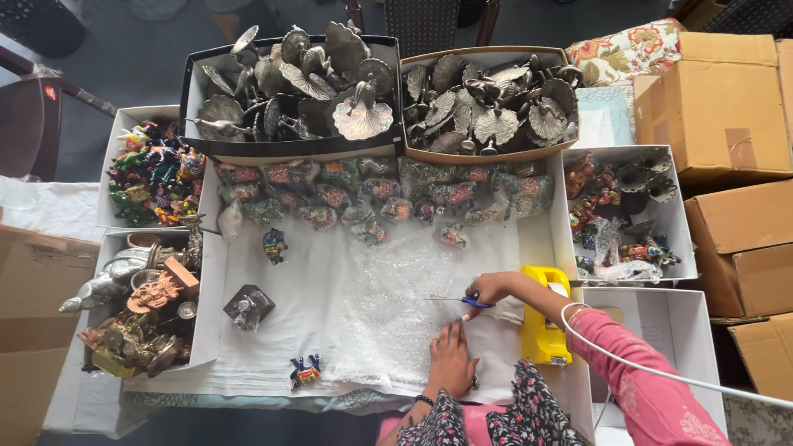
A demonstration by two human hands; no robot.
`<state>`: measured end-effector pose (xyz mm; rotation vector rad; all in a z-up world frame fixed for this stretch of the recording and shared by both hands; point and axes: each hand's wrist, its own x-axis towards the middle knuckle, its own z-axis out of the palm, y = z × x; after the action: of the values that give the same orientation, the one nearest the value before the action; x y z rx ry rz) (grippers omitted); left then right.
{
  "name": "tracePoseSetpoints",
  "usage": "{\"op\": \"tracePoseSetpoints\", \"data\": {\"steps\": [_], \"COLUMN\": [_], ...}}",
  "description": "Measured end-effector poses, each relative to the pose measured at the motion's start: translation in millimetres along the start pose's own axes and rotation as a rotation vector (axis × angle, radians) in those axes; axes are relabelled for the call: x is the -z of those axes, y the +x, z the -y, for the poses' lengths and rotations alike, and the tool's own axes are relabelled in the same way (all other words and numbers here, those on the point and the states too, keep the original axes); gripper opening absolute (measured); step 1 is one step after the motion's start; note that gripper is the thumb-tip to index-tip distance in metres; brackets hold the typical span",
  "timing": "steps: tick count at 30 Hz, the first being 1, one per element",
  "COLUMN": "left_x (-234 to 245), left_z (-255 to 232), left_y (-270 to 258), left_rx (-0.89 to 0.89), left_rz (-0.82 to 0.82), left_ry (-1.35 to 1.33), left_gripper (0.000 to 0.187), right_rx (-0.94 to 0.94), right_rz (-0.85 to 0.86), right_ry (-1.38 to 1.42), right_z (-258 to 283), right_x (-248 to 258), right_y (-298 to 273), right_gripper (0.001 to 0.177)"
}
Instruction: The person sits cross-legged at a table and wraps small decorative figurines in bubble wrap. They use scissors to cut the bubble wrap and a tape dispenser to seal the packages, placing the wrapped items into a box.
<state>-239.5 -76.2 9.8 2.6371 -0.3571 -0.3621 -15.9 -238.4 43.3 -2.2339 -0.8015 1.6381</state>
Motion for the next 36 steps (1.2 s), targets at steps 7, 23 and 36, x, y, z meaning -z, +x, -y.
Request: {"op": "tracePoseSetpoints", "data": {"steps": [7,23,36], "left_x": [0.4,7.3,110.1], "left_z": [5.0,19.7,194.3], "left_y": [-4.8,-14.1,7.8], "left_rx": [-0.043,-0.1,-0.039], "left_rz": [-0.009,0.021,-0.601], "left_ry": [0.009,-0.069,-0.158], "left_gripper": [0.086,0.08,0.04], "right_rx": [-0.017,-0.023,-0.208], "right_rz": [-0.163,-0.023,-0.024], "right_ry": [-0.211,0.059,-0.042], "right_z": [6.6,39.7,-2.6], "right_x": [4.8,-6.1,-25.9], "right_y": [-3.4,35.7,69.6], "right_gripper": [0.064,0.089,0.084]}}
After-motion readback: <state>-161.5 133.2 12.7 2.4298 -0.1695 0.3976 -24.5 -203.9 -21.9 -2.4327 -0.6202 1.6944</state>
